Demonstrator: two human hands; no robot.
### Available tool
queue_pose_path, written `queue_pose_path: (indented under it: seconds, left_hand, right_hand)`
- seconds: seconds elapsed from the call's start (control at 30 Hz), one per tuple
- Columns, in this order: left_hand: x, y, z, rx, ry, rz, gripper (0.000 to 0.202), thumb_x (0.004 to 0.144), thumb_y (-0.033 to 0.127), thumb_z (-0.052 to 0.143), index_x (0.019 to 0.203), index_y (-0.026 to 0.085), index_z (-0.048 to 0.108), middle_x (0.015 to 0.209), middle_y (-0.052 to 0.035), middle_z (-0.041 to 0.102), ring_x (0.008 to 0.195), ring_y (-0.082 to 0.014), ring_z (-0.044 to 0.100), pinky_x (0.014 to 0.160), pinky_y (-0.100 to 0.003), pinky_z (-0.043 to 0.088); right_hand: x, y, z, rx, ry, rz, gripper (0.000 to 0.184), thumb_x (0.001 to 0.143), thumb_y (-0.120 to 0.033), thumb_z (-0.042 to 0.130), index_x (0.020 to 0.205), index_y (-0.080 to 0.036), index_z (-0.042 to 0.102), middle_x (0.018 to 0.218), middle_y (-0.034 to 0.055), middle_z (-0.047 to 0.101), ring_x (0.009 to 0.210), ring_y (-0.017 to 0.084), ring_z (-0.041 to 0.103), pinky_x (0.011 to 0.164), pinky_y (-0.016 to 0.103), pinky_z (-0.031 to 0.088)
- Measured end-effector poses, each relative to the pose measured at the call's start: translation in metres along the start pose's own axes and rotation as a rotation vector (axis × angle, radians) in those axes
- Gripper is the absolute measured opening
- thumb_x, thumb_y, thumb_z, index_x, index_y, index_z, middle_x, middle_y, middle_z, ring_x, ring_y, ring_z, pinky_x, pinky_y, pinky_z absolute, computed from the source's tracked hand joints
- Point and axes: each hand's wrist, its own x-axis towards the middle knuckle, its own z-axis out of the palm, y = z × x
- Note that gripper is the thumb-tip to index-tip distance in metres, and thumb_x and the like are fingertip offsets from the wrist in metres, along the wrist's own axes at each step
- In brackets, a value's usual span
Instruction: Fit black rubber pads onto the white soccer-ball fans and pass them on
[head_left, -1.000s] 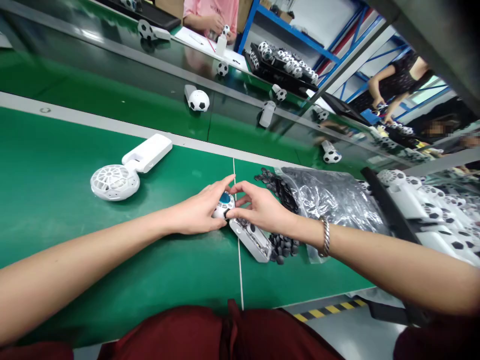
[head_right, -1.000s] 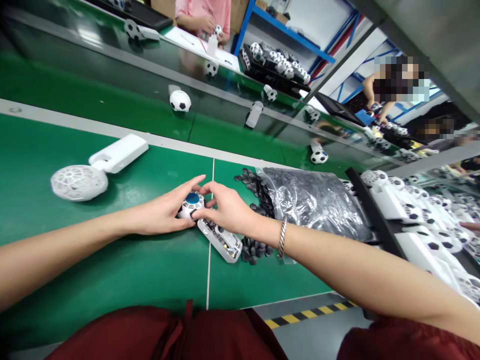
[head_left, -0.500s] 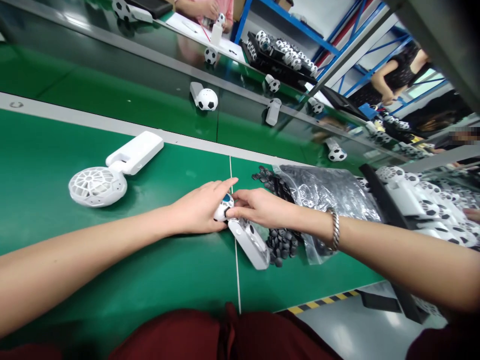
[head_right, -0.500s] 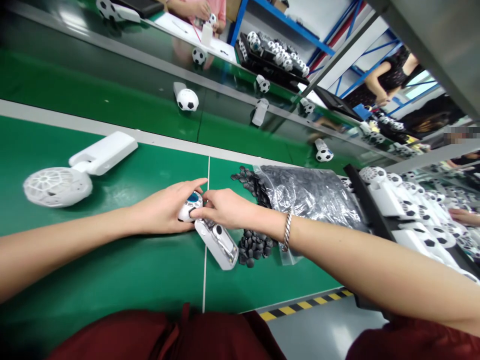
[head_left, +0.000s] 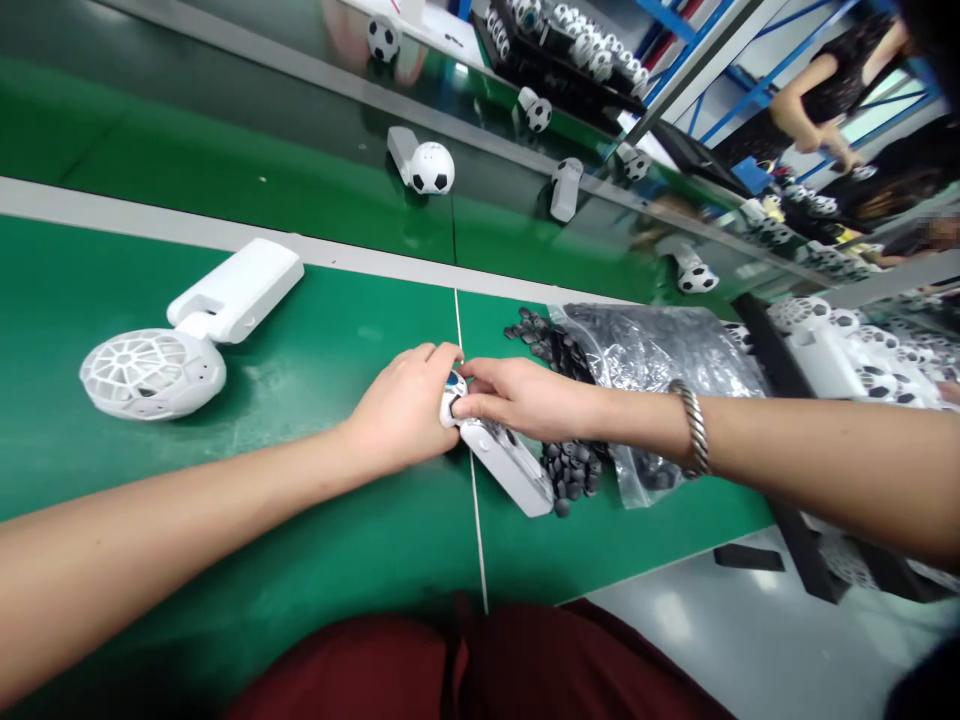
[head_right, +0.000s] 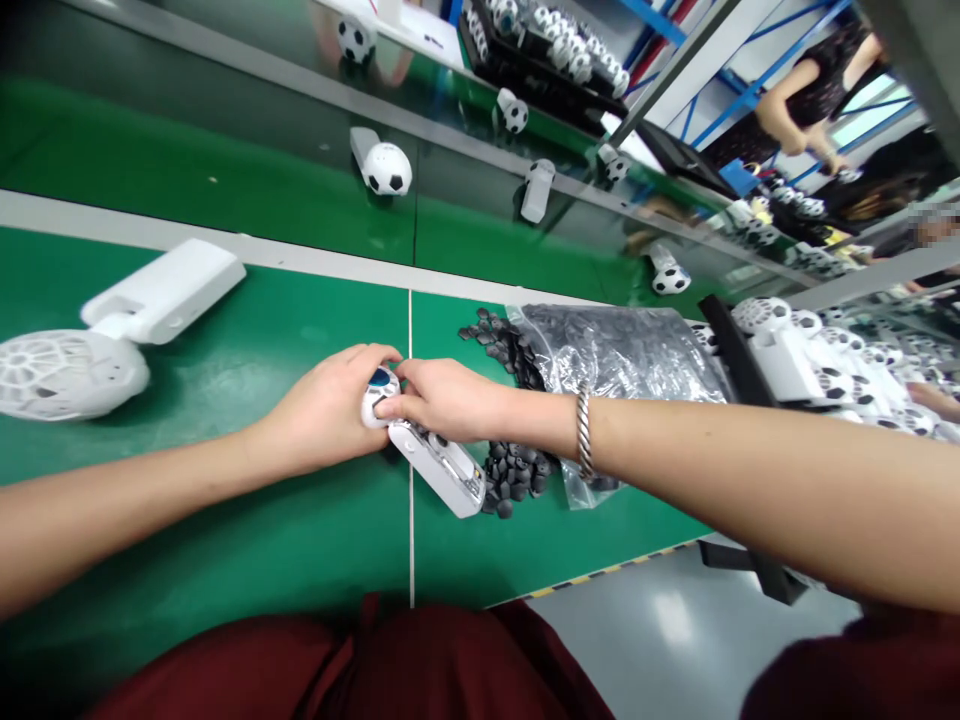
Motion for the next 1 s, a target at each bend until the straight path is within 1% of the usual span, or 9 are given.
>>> queue_pose_path:
  seconds: [0.07, 0.13, 0.2, 0.27, 0.47, 0.63, 0.77, 0.9, 1.0]
  left_hand:
    - [0.001, 0.0, -0.002, -0.005, -0.017, -0.002, 0.044, 0.063, 0.024, 0.057, 0.105, 0.015, 0.048, 0.097, -0.0091, 0.058, 0.092, -0.0253, 0.056, 0.077, -0.036, 0.047]
    - [0.001, -0.001, -0.003, -0.001, -0.041, 0.015, 0.042, 0.061, 0.024, 0.057, 0.101, 0.016, 0.048, 0.094, -0.0079, 0.058, 0.088, -0.0245, 0.057, 0.073, -0.034, 0.047]
    - [0.002, 0.0, -0.004, 0.005, -0.043, 0.031, 0.038, 0.06, 0.023, 0.057, 0.096, 0.017, 0.048, 0.091, -0.007, 0.057, 0.084, -0.024, 0.057, 0.069, -0.033, 0.046]
    - [0.002, 0.0, -0.004, -0.003, -0.031, 0.026, 0.037, 0.059, 0.023, 0.057, 0.094, 0.017, 0.048, 0.089, -0.0067, 0.057, 0.082, -0.0237, 0.057, 0.066, -0.033, 0.046]
    - [-0.001, -0.002, 0.0, -0.021, 0.023, 0.039, 0.042, 0.061, 0.023, 0.056, 0.101, 0.017, 0.045, 0.093, -0.0077, 0.057, 0.086, -0.0244, 0.057, 0.069, -0.034, 0.046]
    - [-0.002, -0.001, 0.001, -0.061, 0.059, 0.035, 0.043, 0.062, 0.022, 0.055, 0.102, 0.017, 0.042, 0.093, -0.0076, 0.057, 0.084, -0.024, 0.056, 0.067, -0.034, 0.046]
    - [-0.002, 0.0, 0.002, -0.094, 0.073, 0.034, 0.046, 0.061, 0.019, 0.056, 0.105, 0.017, 0.041, 0.094, -0.0075, 0.057, 0.086, -0.0239, 0.056, 0.071, -0.035, 0.046]
    - [-0.001, 0.002, 0.003, -0.061, 0.073, 0.029, 0.042, 0.062, 0.017, 0.055, 0.102, 0.015, 0.043, 0.093, -0.0088, 0.058, 0.086, -0.0246, 0.056, 0.073, -0.037, 0.046]
    - [-0.001, 0.003, 0.003, -0.04, 0.078, 0.025, 0.041, 0.063, 0.019, 0.055, 0.102, 0.015, 0.043, 0.095, -0.0097, 0.058, 0.088, -0.0252, 0.056, 0.074, -0.037, 0.046]
  right_hand:
    - [-0.001, 0.002, 0.001, 0.037, 0.046, -0.037, 0.03, 0.082, -0.034, 0.055, 0.103, -0.012, 0.055, 0.07, 0.0009, 0.061, 0.062, 0.013, 0.054, 0.055, 0.024, 0.038]
    - [-0.003, 0.005, 0.002, 0.061, 0.138, -0.096, 0.032, 0.078, -0.033, 0.06, 0.104, -0.014, 0.055, 0.078, 0.0014, 0.064, 0.068, 0.013, 0.059, 0.06, 0.024, 0.042]
    - [-0.003, 0.006, 0.002, 0.038, 0.205, -0.156, 0.034, 0.073, -0.033, 0.066, 0.1, -0.015, 0.057, 0.084, 0.003, 0.066, 0.075, 0.015, 0.062, 0.066, 0.026, 0.044]
    - [-0.001, 0.008, 0.002, 0.02, 0.219, -0.179, 0.036, 0.069, -0.035, 0.069, 0.096, -0.015, 0.058, 0.085, 0.0041, 0.066, 0.078, 0.017, 0.063, 0.068, 0.027, 0.046]
    - [0.014, 0.015, -0.001, 0.201, 0.139, -0.06, 0.043, 0.056, -0.037, 0.077, 0.087, -0.015, 0.055, 0.08, 0.0025, 0.065, 0.072, 0.015, 0.062, 0.063, 0.027, 0.048]
    - [0.019, 0.021, -0.004, 0.185, 0.084, -0.188, 0.045, 0.059, -0.041, 0.074, 0.088, -0.014, 0.053, 0.079, 0.0017, 0.063, 0.069, 0.013, 0.06, 0.063, 0.027, 0.049]
    - [0.019, 0.021, -0.008, 0.179, 0.048, -0.26, 0.044, 0.061, -0.042, 0.073, 0.088, -0.014, 0.052, 0.079, 0.0015, 0.062, 0.067, 0.012, 0.058, 0.061, 0.026, 0.048]
    - [0.02, 0.02, -0.01, 0.19, 0.039, -0.236, 0.044, 0.058, -0.039, 0.075, 0.086, -0.015, 0.051, 0.074, -0.0011, 0.058, 0.063, 0.01, 0.055, 0.058, 0.025, 0.047]
    - [0.02, 0.019, -0.004, 0.209, 0.073, -0.217, 0.043, 0.057, -0.039, 0.075, 0.083, -0.015, 0.051, 0.071, -0.002, 0.057, 0.062, 0.01, 0.054, 0.058, 0.025, 0.046]
